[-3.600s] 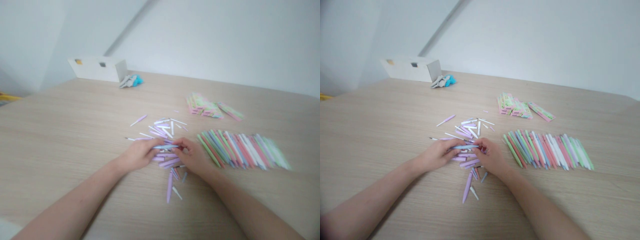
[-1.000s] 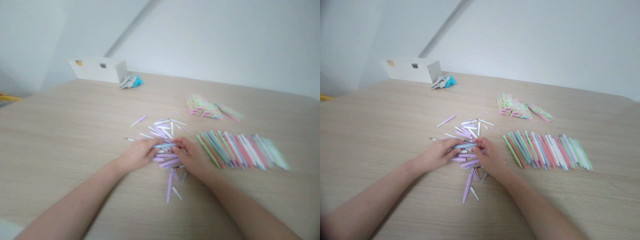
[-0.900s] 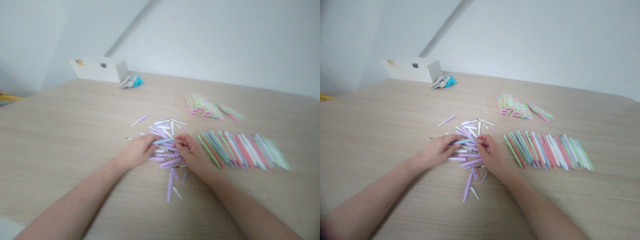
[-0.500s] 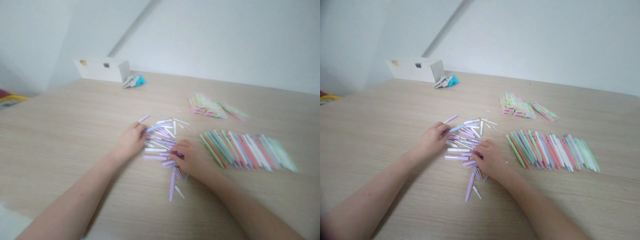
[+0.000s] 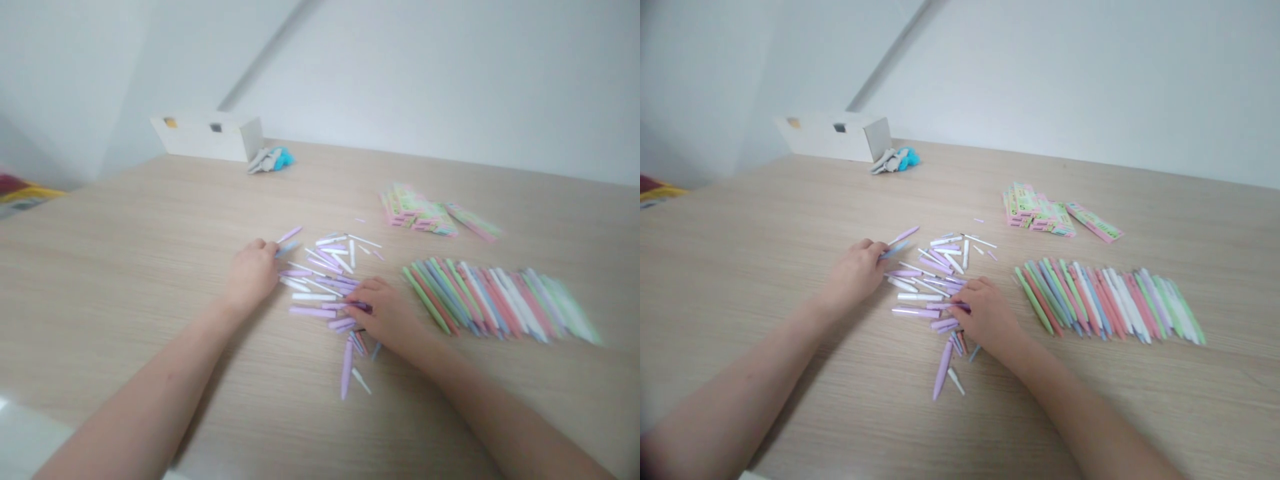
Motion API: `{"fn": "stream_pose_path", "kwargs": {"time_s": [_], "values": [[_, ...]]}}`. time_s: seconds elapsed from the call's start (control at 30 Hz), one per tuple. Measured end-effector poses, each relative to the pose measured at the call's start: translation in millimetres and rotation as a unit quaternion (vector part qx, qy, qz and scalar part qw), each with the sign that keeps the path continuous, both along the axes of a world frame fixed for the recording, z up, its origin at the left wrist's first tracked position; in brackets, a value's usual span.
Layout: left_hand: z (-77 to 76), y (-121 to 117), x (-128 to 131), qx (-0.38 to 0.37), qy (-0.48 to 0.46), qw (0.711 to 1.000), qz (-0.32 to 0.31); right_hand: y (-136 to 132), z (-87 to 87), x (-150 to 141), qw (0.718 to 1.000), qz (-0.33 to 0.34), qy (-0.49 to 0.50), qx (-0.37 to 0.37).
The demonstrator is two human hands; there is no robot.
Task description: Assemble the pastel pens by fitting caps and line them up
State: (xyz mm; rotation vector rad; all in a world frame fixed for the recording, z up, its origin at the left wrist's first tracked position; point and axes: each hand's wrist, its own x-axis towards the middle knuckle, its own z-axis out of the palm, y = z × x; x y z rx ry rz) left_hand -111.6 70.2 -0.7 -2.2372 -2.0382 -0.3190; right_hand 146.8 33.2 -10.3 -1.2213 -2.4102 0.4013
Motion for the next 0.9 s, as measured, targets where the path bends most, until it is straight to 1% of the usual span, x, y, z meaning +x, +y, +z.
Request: {"fn": "stream_pose_path", "kwargs": {"time_s": [0.13, 0.27, 0.47, 0.63, 0.77, 0.9], "values": [[0.9, 3.3, -8.2, -0.014, 0.027, 0.999, 0.03, -0.4, 1.3, -0.7, 1.0, -0.01, 0.004, -0.007], [-1.5, 6.7, -14.1, -0.023, 0.013, 0.999, 0.042, -1.6, 1.9, -1.5, 1.0, -0.009, -0.008, 0.002], [-9.1, 11.2, -16.9, -0.042, -0.022, 0.998, 0.03, -3.0, -0.1, -1.8, 1.0, -0.01, -0.025, 0.013], [-11.7, 10.7, -12.5, -0.046, -0.055, 0.997, 0.012, -1.3, -3.0, -0.8, 1.0, -0.019, -0.003, 0.014], [-11.7, 8.5, -6.4, -0.051, -0.077, 0.996, -0.014, 4.3, -0.2, 2.6, 0.995, -0.063, 0.07, -0.023], [-11.3, 6.3, -2.3, -0.05, -0.095, 0.994, -0.038, 8.6, 8.7, 6.6, 0.976, -0.138, 0.142, -0.094]]}}
